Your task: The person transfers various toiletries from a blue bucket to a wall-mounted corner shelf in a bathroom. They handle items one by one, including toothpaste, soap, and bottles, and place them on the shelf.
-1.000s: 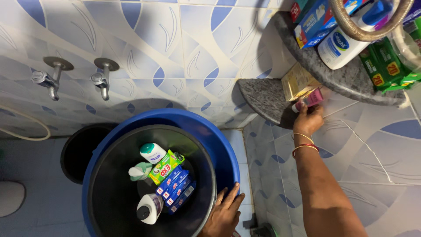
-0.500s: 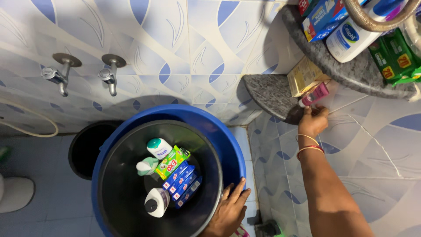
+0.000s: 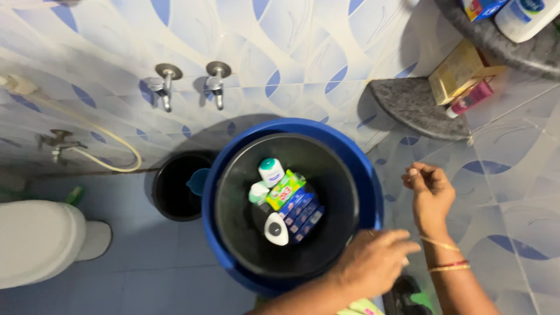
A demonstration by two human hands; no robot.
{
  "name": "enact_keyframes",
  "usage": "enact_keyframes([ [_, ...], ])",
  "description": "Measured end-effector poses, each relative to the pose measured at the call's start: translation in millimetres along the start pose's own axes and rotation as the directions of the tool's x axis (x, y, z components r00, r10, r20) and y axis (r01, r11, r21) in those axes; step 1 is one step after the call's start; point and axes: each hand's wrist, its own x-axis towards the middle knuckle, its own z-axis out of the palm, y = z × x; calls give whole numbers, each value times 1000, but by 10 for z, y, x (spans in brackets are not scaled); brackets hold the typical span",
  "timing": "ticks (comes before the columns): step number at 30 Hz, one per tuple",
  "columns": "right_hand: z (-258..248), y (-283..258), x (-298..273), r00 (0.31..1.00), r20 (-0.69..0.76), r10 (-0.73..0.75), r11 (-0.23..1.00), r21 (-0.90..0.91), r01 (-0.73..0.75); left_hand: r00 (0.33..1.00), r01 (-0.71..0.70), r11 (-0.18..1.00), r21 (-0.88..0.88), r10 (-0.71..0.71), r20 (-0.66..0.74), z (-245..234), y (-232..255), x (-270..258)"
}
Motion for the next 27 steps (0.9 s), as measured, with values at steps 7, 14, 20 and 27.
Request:
enact_keyframes([
  [7,847,-511,-1236,975,222,21,999,-51,-10,952,221,945,242,-154,-264,-1311,-635,-274],
  [14,1431,-536,-1615,948,306,88,908,-416,50,870,488,828,277,-432,-240,-1912,-1504,-583],
  [20,1465,-641,-1661,982,170,87,782,-622,38,878,474,814,335,-464,-115,-1700,-1673,-679],
  [27,1533,-770,-1694,989,137,-64,732,-667,140,857,491,717,495,-498,-130,-1551,-1900,-705],
])
